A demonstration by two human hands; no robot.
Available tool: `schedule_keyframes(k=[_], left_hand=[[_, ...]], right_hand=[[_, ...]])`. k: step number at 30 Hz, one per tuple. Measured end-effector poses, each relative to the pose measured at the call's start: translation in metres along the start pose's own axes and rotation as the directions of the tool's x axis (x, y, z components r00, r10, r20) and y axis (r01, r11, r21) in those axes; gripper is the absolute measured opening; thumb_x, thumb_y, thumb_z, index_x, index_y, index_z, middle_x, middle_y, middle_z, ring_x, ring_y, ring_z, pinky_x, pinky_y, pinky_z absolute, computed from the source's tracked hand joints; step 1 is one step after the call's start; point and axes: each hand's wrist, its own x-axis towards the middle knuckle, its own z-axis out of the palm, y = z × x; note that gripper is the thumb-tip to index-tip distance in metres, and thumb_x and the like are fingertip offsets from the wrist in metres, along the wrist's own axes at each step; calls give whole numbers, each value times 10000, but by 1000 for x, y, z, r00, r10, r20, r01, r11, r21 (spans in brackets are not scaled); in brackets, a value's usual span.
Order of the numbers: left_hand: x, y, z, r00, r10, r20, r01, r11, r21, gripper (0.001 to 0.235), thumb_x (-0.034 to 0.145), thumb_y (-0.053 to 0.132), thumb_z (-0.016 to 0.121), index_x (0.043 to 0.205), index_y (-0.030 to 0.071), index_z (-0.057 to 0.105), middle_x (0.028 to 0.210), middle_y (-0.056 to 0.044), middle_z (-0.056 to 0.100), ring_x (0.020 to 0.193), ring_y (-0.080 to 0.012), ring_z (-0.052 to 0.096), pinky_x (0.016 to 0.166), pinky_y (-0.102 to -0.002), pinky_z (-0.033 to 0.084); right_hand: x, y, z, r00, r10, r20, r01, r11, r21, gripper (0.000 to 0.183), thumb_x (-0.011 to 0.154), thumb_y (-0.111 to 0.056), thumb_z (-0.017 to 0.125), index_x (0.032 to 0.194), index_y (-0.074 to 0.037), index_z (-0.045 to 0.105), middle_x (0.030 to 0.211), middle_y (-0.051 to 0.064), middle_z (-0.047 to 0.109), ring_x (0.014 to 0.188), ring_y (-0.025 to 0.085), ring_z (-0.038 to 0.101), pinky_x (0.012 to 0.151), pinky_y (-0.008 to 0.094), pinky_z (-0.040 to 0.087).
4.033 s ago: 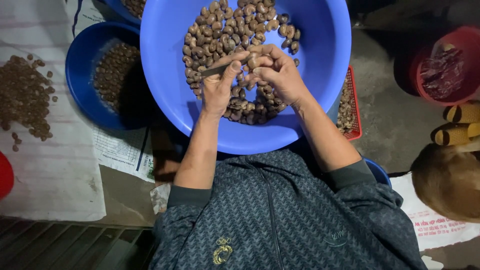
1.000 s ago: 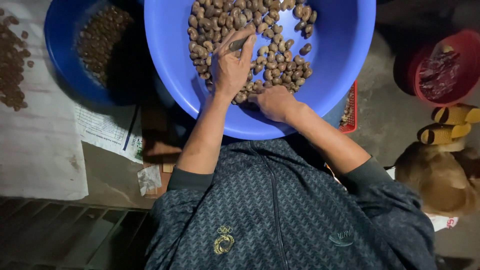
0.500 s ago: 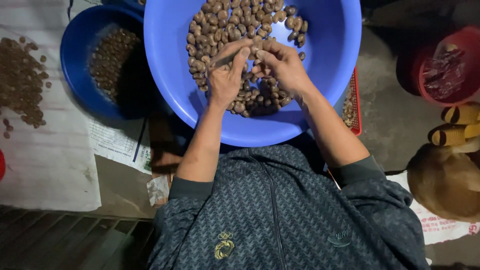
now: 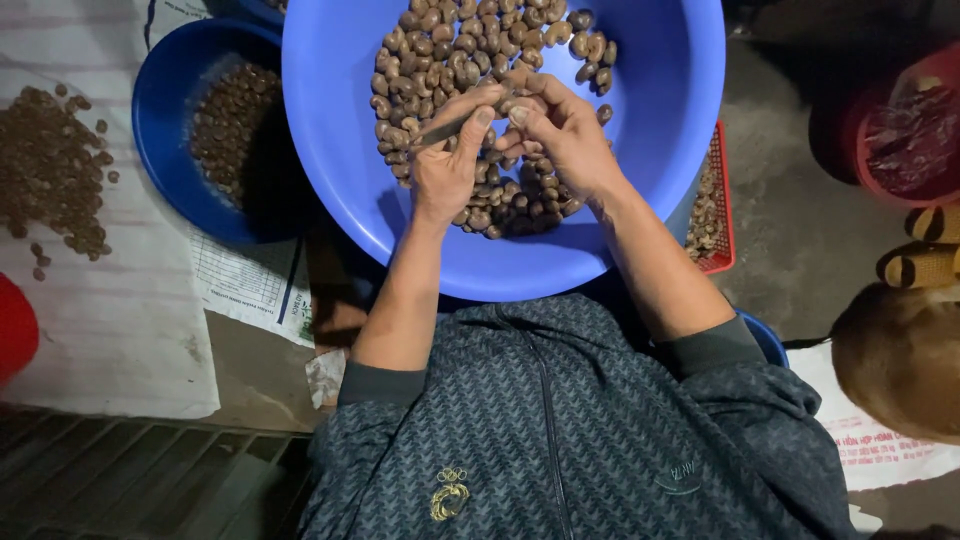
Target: The person uses a small knife to peel the outer skin off cashew nuts held in a blue basin. They pick up each nut, scrape the skin with the blade, and drop the peeled nut into a red basket to the right.
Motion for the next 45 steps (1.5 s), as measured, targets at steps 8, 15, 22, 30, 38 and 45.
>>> schedule_keyframes(k=[8, 15, 22, 30, 38, 45], left_hand=[[2, 8, -2, 1000, -23, 12, 24, 998, -65, 160, 1068, 108, 621, 1202, 42, 676, 1280, -86, 691, 1194, -199, 656, 1064, -320, 545], [-1, -5, -4, 997, -68, 25, 71, 991, -113, 189, 1061, 162, 650, 1226, 80, 689, 1336, -92, 685, 1302, -226, 639, 1169, -368, 530], [-1, -6, -5, 988, -131, 86, 141, 983, -116, 183, 1045, 220, 669, 1187, 121, 728, 1450, -118, 596, 1394, -264, 556, 1235, -457, 476], [2, 4, -1, 998, -62, 26, 62, 998, 31, 201, 1039, 190, 668, 1173, 51, 722, 1363, -104, 636, 1260, -235, 640, 1122, -387, 555], [3, -2, -4, 997, -72, -19, 72, 997, -9, 207, 1054, 214, 643, 1197, 78, 704, 1286, -88, 706, 1216, -215, 682, 1092, -344, 581], [3, 4, -1, 995, -78, -66, 81, 995, 54, 226, 1049, 211, 639, 1173, 32, 699, 1210, -92, 721, 1130, -201, 687, 1022, -324, 565]], right_hand=[[-3, -3, 1, 1000, -23, 19, 23, 1000, 16, 485, 1026, -68, 628, 1473, 4, 455, 1047, 79, 644, 919, 200, 733, 832, 280, 639], [-4, -8, 2, 998, -53, 14, 54, 998, -23, 457, 1006, -39, 566, 1454, -11, 482, 1083, 103, 640, 899, 193, 710, 834, 284, 639], [-4, -9, 3, 999, -39, -20, 38, 998, -59, 462, 1025, -64, 560, 1474, 7, 477, 1062, 99, 680, 859, 154, 726, 715, 191, 570], [-1, -3, 1, 994, -92, 56, 93, 996, -16, 504, 1037, -54, 634, 1510, 2, 467, 1030, 67, 615, 884, 166, 686, 834, 272, 625], [-4, -7, 4, 987, -142, 73, 151, 980, -131, 481, 1031, -94, 669, 1448, 54, 480, 1040, 104, 682, 860, 167, 701, 787, 269, 608], [-5, -10, 5, 986, -131, 103, 150, 966, -209, 503, 1038, -115, 660, 1476, 42, 468, 1006, 95, 684, 877, 175, 722, 771, 251, 593]])
